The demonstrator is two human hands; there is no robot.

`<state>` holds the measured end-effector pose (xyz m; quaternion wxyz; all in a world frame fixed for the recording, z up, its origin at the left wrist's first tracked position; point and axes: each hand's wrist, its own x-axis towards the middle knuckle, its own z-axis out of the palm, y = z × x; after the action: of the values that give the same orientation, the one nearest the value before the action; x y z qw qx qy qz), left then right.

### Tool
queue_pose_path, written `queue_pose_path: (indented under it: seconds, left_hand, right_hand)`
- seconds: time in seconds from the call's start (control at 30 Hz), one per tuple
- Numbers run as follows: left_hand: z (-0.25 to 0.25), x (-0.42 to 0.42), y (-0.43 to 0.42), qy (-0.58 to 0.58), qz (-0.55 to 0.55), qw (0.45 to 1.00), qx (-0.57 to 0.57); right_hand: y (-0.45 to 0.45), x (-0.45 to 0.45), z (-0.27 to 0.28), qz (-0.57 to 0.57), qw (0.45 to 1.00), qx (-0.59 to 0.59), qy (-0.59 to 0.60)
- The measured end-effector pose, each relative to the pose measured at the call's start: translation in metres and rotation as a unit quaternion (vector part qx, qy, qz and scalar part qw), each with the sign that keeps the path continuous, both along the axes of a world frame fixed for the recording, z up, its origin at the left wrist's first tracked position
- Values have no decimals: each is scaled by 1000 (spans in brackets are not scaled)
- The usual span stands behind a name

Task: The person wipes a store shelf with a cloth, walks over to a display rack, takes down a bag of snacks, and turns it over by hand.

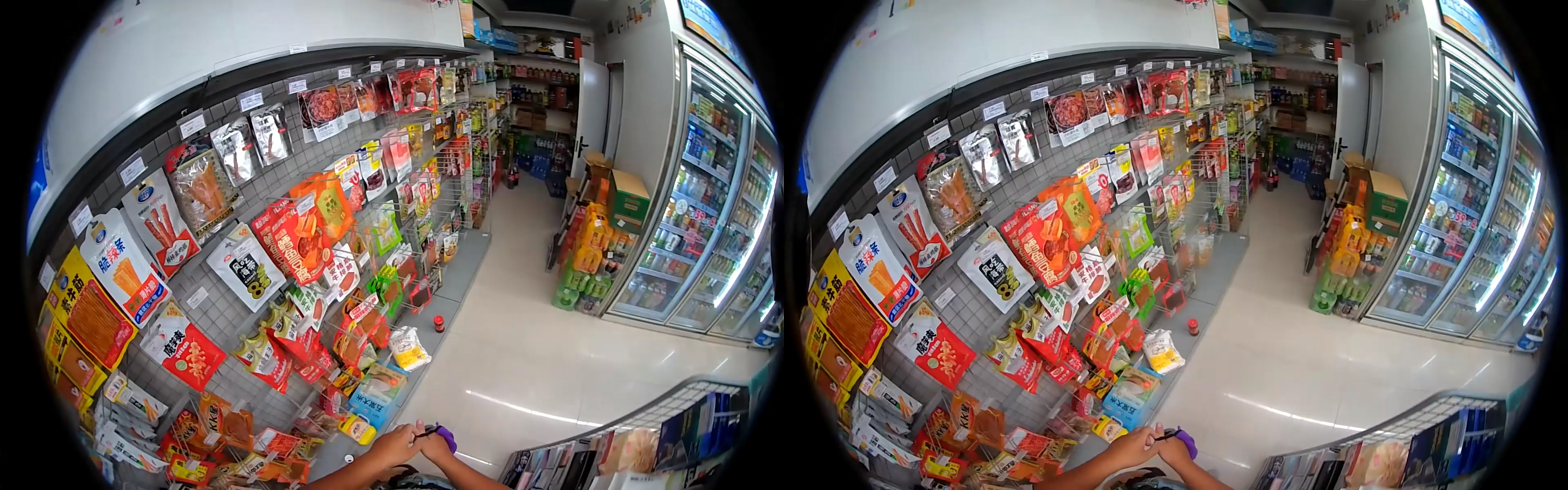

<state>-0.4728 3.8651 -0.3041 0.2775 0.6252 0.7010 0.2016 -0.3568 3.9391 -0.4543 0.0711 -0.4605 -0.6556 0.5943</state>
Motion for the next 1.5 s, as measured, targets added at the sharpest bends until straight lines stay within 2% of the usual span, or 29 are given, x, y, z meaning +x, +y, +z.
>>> queue_pose_path:
  seconds: [0.07, 0.13, 0.17, 0.23, 0.27, 0.33, 0.37, 0.43, 0.47, 0.57, 0.6, 0.67, 0.83, 0.93, 0.97, 1.0, 1.03, 1.07, 1.13, 1.17, 1.2, 1.27, 1.3, 1.33, 1.4, 1.47, 1.5]
  left_hand:
    - [-4, 5, 18, 9, 20, 1000, -17]
    - [-4, 9, 39, 92, 4, 996, 16]
    - [-6, 10, 51, 89, 4, 996, 14]
    - [-3, 12, 77, 121, -25, 992, -27]
    - [-6, 11, 91, 117, -23, 993, -26]
    - [-9, 8, 124, 114, -114, 983, -82]
    - [-10, 7, 140, 108, -117, 984, -76]
    - [-2, 2, 173, 43, -82, 995, 27]
    - [0, -2, 190, 34, -87, 995, 36]
    - [8, -18, 246, 26, -89, 995, 40]
    - [10, -23, 263, 19, -89, 995, 51]
    - [14, -34, 294, -2, -108, 992, 68]
    - [13, -74, 366, -40, -119, 989, 85]
    - [7, -96, 395, -50, -151, 983, 89]
    - [11, -102, 401, -49, -148, 985, 74]
    - [12, -108, 408, -45, -153, 985, 59]
    - [10, -111, 415, -48, -140, 987, 69]
    - [8, -114, 423, -46, -159, 984, 64]
    - [3, -117, 438, -19, -126, 988, 85]
    - [3, -120, 446, 7, -125, 988, 85]
    - [2, -123, 454, 9, -135, 987, 85]
    - [-4, -129, 468, 39, -125, 987, 92]
    - [-10, -131, 475, 31, -116, 988, 101]
    - [-18, -132, 483, 34, -120, 987, 102]
    - [-24, -129, 496, -1, -90, 987, 136]
    - [-23, -126, 511, -11, -86, 991, 99]
    - [-20, -123, 521, -26, -79, 994, 68]
  right_hand:
    - [16, -2, -18, -18, 1000, -7, 21]
    - [32, 0, -25, -44, 999, -11, 3]
    - [42, 4, -29, -43, 999, -13, 0]
    - [64, 11, -16, -71, 995, -65, 34]
    - [76, 10, -32, -69, 995, -64, 31]
    - [104, 8, -41, -146, 983, -107, 36]
    - [121, 13, -46, -149, 983, -100, 30]
    - [153, 21, 27, -194, 942, -217, 165]
    - [171, 20, 30, -200, 944, -206, 159]
    - [227, 11, 48, -204, 925, -198, 253]
    - [246, 7, 43, -232, 920, -228, 216]
    - [279, -7, 36, -275, 910, -217, 220]
    - [347, -35, 25, -278, 889, -235, 276]
    - [372, -41, 4, -268, 905, -200, 262]
    - [380, -40, 0, -170, 969, -46, 172]
    - [387, -38, -11, -71, 989, 109, 77]
    - [392, -40, -11, 13, 956, 275, -100]
    - [399, -39, -10, 4, 951, 277, -135]
    - [415, -62, 44, -127, 990, 60, -30]
    - [420, -69, 66, -126, 989, 61, -49]
    - [428, -72, 53, -136, 988, 61, -47]
    - [453, -74, -5, -71, 993, 63, -75]
    - [464, -69, -56, -22, 994, 100, -35]
    - [471, -73, -43, -26, 994, 101, -32]
    - [477, -74, -27, 58, 968, 246, -5]
    - [493, -79, -32, 37, 976, 211, 42]
    - [508, -78, -32, 107, 969, 222, 7]
